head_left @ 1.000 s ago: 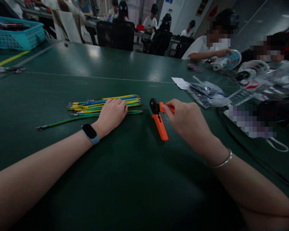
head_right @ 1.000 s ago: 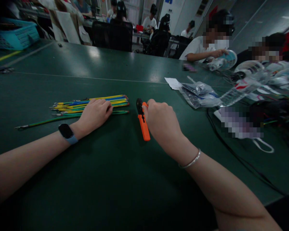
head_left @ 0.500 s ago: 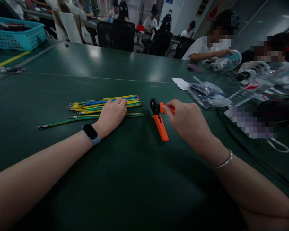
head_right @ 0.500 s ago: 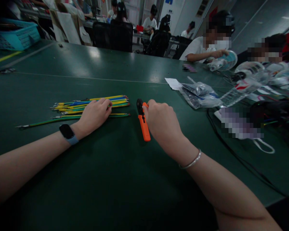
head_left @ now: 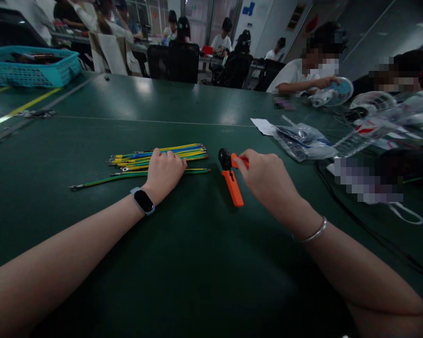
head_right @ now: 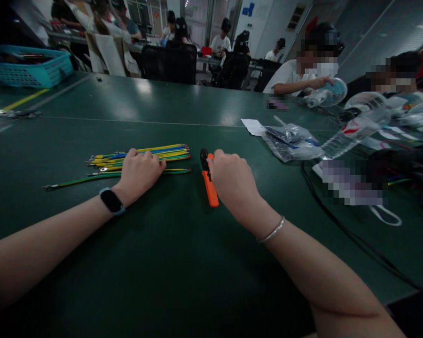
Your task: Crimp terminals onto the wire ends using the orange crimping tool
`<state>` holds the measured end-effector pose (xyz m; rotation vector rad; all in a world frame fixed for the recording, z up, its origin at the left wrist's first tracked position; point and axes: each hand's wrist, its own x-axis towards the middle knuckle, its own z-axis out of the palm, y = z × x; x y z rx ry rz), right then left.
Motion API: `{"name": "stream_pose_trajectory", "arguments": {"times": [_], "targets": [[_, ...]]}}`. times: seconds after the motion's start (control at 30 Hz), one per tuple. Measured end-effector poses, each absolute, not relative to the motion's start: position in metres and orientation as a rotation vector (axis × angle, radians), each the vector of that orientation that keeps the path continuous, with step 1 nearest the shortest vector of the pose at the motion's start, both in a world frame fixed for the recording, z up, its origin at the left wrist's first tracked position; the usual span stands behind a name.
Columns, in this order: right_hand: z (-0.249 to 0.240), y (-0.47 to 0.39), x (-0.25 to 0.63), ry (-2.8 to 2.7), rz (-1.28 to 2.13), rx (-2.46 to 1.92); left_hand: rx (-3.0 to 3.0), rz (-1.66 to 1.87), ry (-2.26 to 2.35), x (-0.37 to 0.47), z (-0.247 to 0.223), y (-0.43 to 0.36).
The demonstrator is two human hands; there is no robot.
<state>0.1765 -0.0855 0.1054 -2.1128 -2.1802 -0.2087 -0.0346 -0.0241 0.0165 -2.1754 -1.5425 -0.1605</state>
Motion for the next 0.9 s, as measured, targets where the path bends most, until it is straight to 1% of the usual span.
{"name": "stream_pose_trajectory", "arguments": {"times": [0.4, 0.6, 0.9], "targets": [[0.102, -0.086, 0.181, -2.232, -0.253, -2.002, -2.139, -0.307, -1.646, -0.033, 0.012, -0.032], [0.099, -0.086, 0.182, -2.207, -0.228, -1.959, -2.198, -0.372, -1.501, -0.037, 0.012, -0.032], [0.101, -0.088, 0.18, -2.22, -0.295, -2.01, -2.309, -0.354, -1.468, -0.043, 0.008, -0.024]]}}
